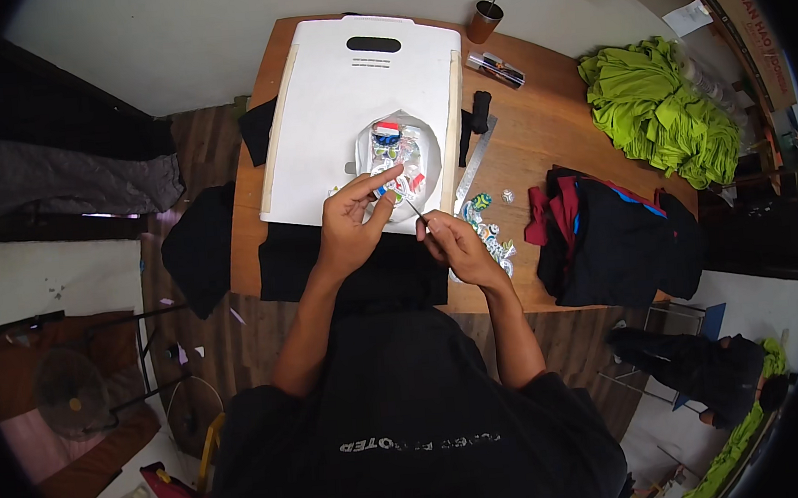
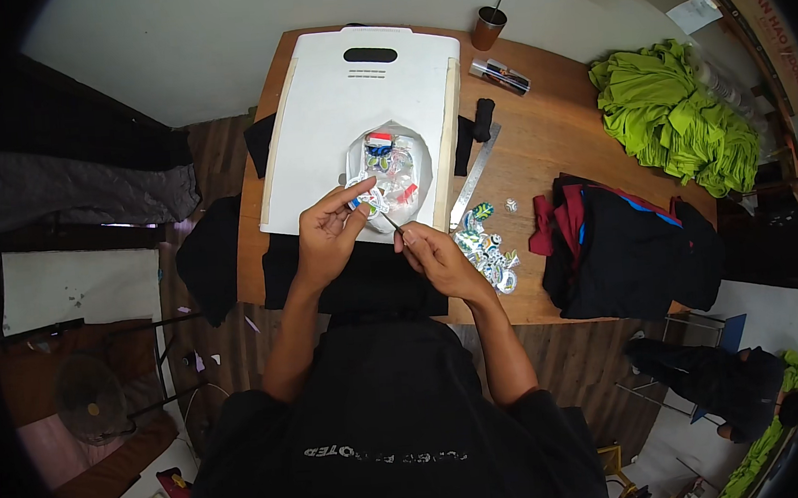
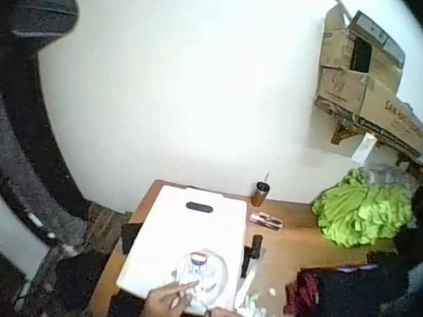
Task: Cutting small printed clothing labels from a sheet using scissors.
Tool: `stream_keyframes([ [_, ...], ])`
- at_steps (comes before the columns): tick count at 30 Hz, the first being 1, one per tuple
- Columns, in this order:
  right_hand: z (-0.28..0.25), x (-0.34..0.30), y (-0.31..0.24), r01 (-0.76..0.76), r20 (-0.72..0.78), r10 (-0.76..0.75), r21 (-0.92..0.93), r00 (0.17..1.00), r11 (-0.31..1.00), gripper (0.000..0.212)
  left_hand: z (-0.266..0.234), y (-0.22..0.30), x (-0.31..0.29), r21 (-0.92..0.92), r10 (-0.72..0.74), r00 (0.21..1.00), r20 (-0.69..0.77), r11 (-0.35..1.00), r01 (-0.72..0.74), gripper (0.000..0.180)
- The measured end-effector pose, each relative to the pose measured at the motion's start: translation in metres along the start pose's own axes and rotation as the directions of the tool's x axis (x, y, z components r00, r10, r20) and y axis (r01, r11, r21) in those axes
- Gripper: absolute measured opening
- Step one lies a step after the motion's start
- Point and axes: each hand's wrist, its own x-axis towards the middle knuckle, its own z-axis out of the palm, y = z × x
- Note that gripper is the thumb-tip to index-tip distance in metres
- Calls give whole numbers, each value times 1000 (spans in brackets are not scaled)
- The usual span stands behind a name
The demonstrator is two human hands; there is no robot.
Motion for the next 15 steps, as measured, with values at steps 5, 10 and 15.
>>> stream_keyframes([
  [5, 1, -1, -2, -16, -7, 16, -10, 1000, 1000, 35, 1, 3, 0, 10, 9, 1000, -14, 1000, -9, 33],
  [10, 1, 0, -2, -23, 2, 23, -5, 1000, 1000, 36, -1, 2, -1, 14, 13, 1000, -8, 1000, -12, 33],
  [15, 1, 0, -2, 5, -2, -5, -23, 1000, 1000, 36, 1, 4, 0, -9, 6, 1000, -6, 1000, -7, 35],
])
